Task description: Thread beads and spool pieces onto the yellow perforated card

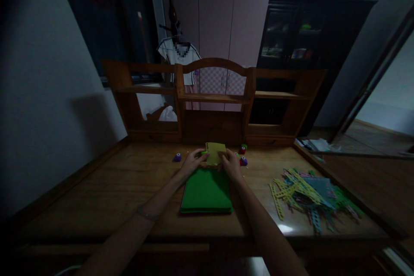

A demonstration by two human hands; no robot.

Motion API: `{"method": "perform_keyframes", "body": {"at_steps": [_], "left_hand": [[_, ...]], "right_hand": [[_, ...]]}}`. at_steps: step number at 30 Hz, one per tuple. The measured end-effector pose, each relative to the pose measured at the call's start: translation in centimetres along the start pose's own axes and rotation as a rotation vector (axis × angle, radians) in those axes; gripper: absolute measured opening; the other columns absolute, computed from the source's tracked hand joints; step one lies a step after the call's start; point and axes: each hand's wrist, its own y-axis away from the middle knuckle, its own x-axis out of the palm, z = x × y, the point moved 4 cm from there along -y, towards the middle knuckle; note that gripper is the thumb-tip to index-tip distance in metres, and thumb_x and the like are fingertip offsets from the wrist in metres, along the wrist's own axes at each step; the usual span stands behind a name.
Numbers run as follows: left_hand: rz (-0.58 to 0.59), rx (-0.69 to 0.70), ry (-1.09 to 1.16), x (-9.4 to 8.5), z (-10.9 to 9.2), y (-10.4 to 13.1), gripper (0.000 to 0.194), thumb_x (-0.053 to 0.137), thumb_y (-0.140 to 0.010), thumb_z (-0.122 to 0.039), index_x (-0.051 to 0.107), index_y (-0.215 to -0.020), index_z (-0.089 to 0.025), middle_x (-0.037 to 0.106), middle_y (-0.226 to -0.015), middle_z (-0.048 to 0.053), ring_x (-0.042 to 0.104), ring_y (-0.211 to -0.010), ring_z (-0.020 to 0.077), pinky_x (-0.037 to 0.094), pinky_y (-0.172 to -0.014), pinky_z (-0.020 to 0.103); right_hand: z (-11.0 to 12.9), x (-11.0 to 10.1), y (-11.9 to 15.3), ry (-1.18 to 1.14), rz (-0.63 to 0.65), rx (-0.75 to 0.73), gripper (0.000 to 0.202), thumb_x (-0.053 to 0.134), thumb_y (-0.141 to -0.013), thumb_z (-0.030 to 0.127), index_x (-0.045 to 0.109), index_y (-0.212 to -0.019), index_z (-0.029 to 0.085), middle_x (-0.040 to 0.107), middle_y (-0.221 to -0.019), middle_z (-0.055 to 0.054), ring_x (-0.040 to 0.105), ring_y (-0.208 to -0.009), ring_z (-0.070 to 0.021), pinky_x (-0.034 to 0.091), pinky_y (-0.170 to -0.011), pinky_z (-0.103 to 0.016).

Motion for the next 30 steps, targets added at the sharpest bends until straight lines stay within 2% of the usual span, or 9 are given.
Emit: {"method": "perform_keyframes", "body": {"at_steps": [5, 8, 11, 17, 21, 25, 30], "left_hand": [[-0.124, -0.057, 0.208, -1.2, 0.2, -0.4, 0.04, 0.069, -0.068, -0.042, 0.064, -0.094, -0.012, 0.065, -0.095, 0.009, 0.063, -0.081, 0.0177, 0.05, -0.078, 0.03], [-0.163, -0.147, 0.341, -1.9, 0.8, -0.4, 0.042, 0.067, -0.069, -0.046, 0.062, -0.094, -0.013, 0.064, -0.093, 0.009, 0.064, -0.072, 0.016, 0.051, -0.073, 0.03], [-0.17, -0.185, 0.384, -2.2, 1.2, -0.4, 0.042, 0.065, -0.07, -0.049, 0.06, -0.094, -0.014, 0.063, -0.092, 0.007, 0.063, -0.065, 0.0134, 0.052, -0.066, 0.028], [-0.191, -0.146, 0.422, -2.2, 1.2, -0.5, 0.035, 0.07, -0.069, -0.037, 0.061, -0.095, -0.014, 0.064, -0.093, 0.007, 0.06, -0.066, 0.01, 0.051, -0.066, 0.023], [-0.184, -0.098, 0.417, -2.1, 1.0, -0.4, 0.041, 0.075, -0.064, -0.027, 0.062, -0.1, -0.014, 0.064, -0.093, 0.006, 0.06, -0.069, 0.0099, 0.05, -0.07, 0.023], [-0.136, -0.062, 0.368, -2.0, 1.4, -0.6, 0.049, 0.076, -0.063, -0.029, 0.06, -0.106, -0.014, 0.065, -0.093, 0.007, 0.062, -0.076, 0.0128, 0.05, -0.078, 0.028], [-0.102, 0.033, 0.197, -2.0, 1.6, -0.9, 0.055, 0.077, -0.059, -0.031, 0.057, -0.109, -0.015, 0.065, -0.094, 0.008, 0.062, -0.08, 0.0151, 0.049, -0.078, 0.03]], "right_hand": [[0.5, -0.2, 0.1, 0.014, -0.009, -0.021, 0.035, 0.047, -0.081, 0.048, 0.058, -0.092, 0.017, 0.065, -0.065, -0.002, 0.057, -0.038, -0.016, 0.04, -0.035, -0.024], [0.5, -0.2, 0.1, 0.01, -0.006, -0.034, 0.034, 0.047, -0.081, 0.048, 0.058, -0.092, 0.017, 0.064, -0.061, -0.002, 0.056, -0.037, -0.0163, 0.038, -0.035, -0.023], [0.2, -0.2, 0.1, 0.024, -0.012, -0.03, 0.034, 0.047, -0.081, 0.048, 0.059, -0.09, 0.017, 0.064, -0.061, -0.002, 0.056, -0.037, -0.016, 0.038, -0.034, -0.023], [0.3, -0.1, 0.1, 0.012, 0.008, -0.018, 0.035, 0.047, -0.081, 0.049, 0.058, -0.092, 0.017, 0.064, -0.06, -0.002, 0.056, -0.037, -0.0157, 0.04, -0.035, -0.023], [0.5, -0.1, 0.2, -0.012, 0.006, -0.017, 0.034, 0.048, -0.081, 0.048, 0.057, -0.091, 0.016, 0.064, -0.063, -0.002, 0.056, -0.037, -0.015, 0.04, -0.034, -0.023], [0.6, 0.0, 0.2, -0.037, 0.016, -0.024, 0.033, 0.048, -0.081, 0.047, 0.056, -0.092, 0.017, 0.063, -0.064, -0.002, 0.056, -0.037, -0.0147, 0.04, -0.035, -0.022], [0.7, -0.2, 0.1, -0.019, -0.025, -0.028, 0.032, 0.047, -0.081, 0.046, 0.056, -0.09, 0.017, 0.058, -0.053, 0.001, 0.056, -0.037, -0.0159, 0.04, -0.035, -0.023]]}}
